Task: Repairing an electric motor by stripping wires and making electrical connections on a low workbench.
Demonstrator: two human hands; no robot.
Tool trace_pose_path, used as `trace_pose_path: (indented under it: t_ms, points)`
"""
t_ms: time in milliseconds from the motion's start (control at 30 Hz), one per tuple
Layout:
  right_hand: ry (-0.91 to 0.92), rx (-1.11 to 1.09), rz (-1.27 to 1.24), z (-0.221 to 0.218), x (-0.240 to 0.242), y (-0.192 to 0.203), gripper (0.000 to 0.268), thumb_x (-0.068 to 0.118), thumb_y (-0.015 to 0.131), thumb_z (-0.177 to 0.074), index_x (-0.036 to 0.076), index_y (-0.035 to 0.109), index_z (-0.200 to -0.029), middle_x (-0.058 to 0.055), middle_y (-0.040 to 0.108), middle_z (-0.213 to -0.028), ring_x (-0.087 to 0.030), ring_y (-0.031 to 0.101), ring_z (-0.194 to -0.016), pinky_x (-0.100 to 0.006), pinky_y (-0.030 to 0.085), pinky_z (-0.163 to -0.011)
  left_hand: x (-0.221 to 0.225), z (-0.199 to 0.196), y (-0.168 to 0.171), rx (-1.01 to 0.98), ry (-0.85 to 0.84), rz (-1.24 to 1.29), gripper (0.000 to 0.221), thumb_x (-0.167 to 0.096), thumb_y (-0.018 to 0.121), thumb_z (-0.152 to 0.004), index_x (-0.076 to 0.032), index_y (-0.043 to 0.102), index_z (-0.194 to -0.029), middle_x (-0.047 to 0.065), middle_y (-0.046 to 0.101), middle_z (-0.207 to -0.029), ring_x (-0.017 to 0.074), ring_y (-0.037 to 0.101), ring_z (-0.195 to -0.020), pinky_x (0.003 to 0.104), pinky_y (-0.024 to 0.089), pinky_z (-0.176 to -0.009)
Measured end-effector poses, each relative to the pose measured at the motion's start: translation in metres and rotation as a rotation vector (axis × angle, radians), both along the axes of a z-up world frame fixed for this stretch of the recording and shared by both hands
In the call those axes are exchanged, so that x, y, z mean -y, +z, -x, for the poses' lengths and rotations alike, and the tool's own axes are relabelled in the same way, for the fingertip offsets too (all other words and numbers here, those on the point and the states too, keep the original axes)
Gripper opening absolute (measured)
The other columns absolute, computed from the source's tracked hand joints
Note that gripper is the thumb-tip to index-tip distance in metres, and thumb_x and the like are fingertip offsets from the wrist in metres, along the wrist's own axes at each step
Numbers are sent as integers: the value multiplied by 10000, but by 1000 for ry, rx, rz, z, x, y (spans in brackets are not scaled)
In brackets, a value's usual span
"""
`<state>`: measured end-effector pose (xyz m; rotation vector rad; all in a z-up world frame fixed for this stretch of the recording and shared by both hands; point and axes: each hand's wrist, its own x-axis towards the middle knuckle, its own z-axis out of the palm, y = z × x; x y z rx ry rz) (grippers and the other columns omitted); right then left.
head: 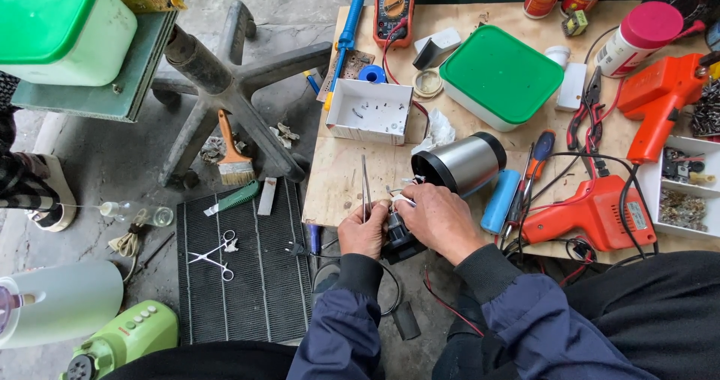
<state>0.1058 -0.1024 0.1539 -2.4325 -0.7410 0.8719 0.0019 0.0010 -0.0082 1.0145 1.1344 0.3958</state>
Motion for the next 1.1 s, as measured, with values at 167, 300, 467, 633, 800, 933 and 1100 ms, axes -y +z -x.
trace_pose_path:
  t_ms: [167,300,467,633,800,933,1100]
  points:
    - [-9,-16,6,-1,-1,-1,431,332,608,-1065,128,785,-1400,-316,775,-1301,-554,731,-1233,-629,595,-1031,-2,-1,-6,-4,-9,-6,144,-180,907,-860,-59,832,-881,97,689,-607,124,631,-499,220,493,-422]
    - [-25,-22,-2,-1,0,0,439,342,606,-1067,135,782,-1411,-304,775,-1313,-549,736,-1228,-627,594,-1037,2,0,4,24,-9,21,153,-190,910,-877,-60,835,-907,108,707,-624,125,646,-509,207,499,-425]
    - [-32,-20,-12,-1,1,-5,450,348,602,-1069,130,778,-1422,-306,771,-1320,-553,734,-1228,-638,592,-1035,3,2,1,84,-3,67,168,-203,892,-918,-49,838,-958,118,740,-683,120,656,-532,200,493,-411]
    - [-43,-32,8,-2,-1,-10,455,388,598,-1062,166,787,-1411,-274,795,-1279,-546,752,-1187,-634,602,-1024,2,0,2,88,-10,72,196,-245,891,-942,-57,843,-968,107,735,-692,110,643,-529,196,484,-407]
    - [-50,-4,39,2,-4,-17,432,405,620,-1046,172,817,-1353,-262,811,-1241,-527,763,-1173,-625,611,-1028,-18,11,-3,-82,-169,-71,264,-386,951,-868,-143,860,-918,94,713,-617,156,657,-548,266,544,-488]
    - [55,235,-148,6,9,-18,296,389,621,-1061,146,732,-934,-156,806,-978,-491,716,-1013,-616,508,-810,-13,1,30,-313,-235,-211,348,-437,821,-864,-154,934,-1031,0,887,-969,71,752,-989,254,562,-954]
    - [-352,6,-231,-58,17,74,398,387,605,-1070,181,802,-1347,-35,831,-1174,-176,646,-930,-329,472,-825,-10,-1,61,-288,-149,-59,324,-425,849,-889,-123,916,-984,23,761,-799,117,637,-793,290,530,-780]
